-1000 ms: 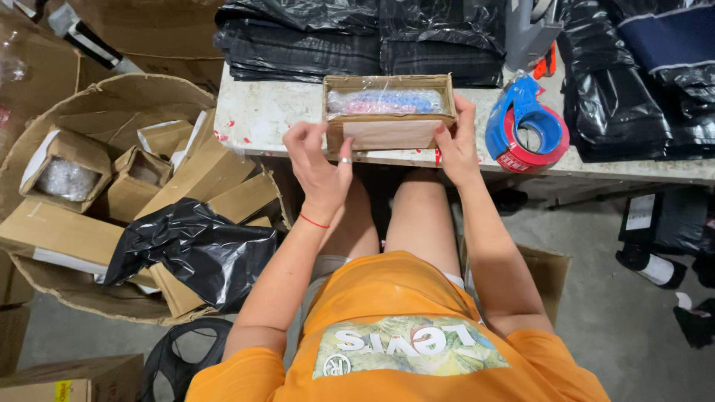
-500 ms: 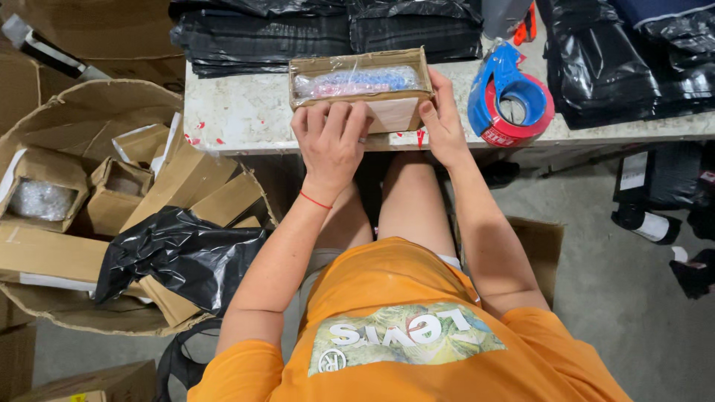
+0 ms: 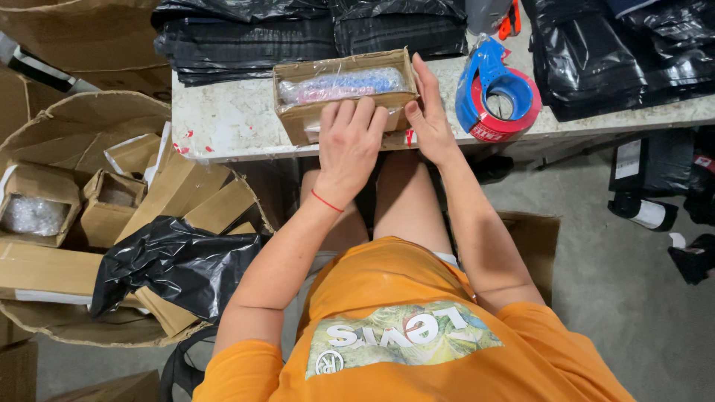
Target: The person places items into small cardboard boxes, slides the boxes into black plastic mailers, and seals the mailers using adhesive tape. The person then attaches printed shipping labels to the outside of each package before setting them aside.
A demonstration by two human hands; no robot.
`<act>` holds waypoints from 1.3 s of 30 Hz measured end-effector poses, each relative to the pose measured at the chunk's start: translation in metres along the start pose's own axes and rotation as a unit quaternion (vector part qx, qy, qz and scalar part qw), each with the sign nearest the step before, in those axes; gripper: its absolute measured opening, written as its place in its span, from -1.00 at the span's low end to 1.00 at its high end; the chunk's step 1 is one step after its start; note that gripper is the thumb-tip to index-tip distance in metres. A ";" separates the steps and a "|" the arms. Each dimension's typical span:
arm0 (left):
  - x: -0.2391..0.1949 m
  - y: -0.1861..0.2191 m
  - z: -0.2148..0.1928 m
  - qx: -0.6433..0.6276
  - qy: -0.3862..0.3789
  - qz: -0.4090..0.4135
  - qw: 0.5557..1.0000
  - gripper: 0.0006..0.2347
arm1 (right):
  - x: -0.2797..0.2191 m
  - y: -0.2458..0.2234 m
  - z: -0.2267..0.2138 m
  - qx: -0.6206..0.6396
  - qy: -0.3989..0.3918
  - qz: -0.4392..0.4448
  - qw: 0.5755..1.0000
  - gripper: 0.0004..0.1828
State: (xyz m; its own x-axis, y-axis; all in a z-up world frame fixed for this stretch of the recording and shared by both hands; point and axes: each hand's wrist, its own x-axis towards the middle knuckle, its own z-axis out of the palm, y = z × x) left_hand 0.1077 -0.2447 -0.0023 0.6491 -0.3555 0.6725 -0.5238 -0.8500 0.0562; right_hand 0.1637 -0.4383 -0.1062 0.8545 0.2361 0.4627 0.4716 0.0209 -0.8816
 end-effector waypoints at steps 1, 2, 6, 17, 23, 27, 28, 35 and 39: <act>0.001 0.002 -0.001 0.006 -0.011 0.006 1.000 -0.96 | 0.000 0.000 -0.001 -0.001 0.001 0.000 1.000 -0.18; 0.001 0.003 -0.002 0.006 -0.011 0.006 1.000 -0.96 | -0.001 -0.001 -0.003 -0.027 -0.006 0.002 1.000 -0.20; 0.001 0.002 -0.004 0.015 -0.056 0.000 0.998 -0.98 | -0.001 -0.002 -0.005 0.063 -0.035 0.019 0.997 -0.20; 0.004 0.019 0.010 0.025 -0.040 0.029 0.998 -0.96 | -0.001 -0.002 -0.007 0.126 -0.048 0.025 0.991 -0.22; 0.005 0.016 0.003 0.002 -0.084 0.046 0.995 -0.94 | 0.000 -0.007 -0.004 0.121 -0.041 0.030 0.991 -0.19; 0.002 0.022 0.004 0.032 -0.067 0.040 0.996 -0.92 | 0.000 -0.012 -0.001 0.086 -0.026 0.030 0.995 -0.21; 0.001 0.023 0.004 0.038 -0.056 0.034 0.997 -0.91 | 0.001 -0.013 0.000 0.086 -0.025 0.030 0.996 -0.21; -0.008 0.022 0.007 0.009 -0.054 0.009 0.998 -0.95 | 0.001 -0.011 -0.002 0.112 -0.028 0.023 0.993 -0.23; -0.014 0.026 0.014 -0.010 -0.007 -0.031 0.999 -0.99 | 0.000 -0.001 -0.001 0.119 -0.015 0.019 0.993 -0.25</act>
State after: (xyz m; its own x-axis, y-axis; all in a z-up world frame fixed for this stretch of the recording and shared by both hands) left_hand 0.0928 -0.2671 -0.0208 0.6886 -0.3083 0.6563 -0.4929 -0.8629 0.1118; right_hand 0.1632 -0.4388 -0.1050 0.8626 0.2697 0.4280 0.3702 0.2402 -0.8974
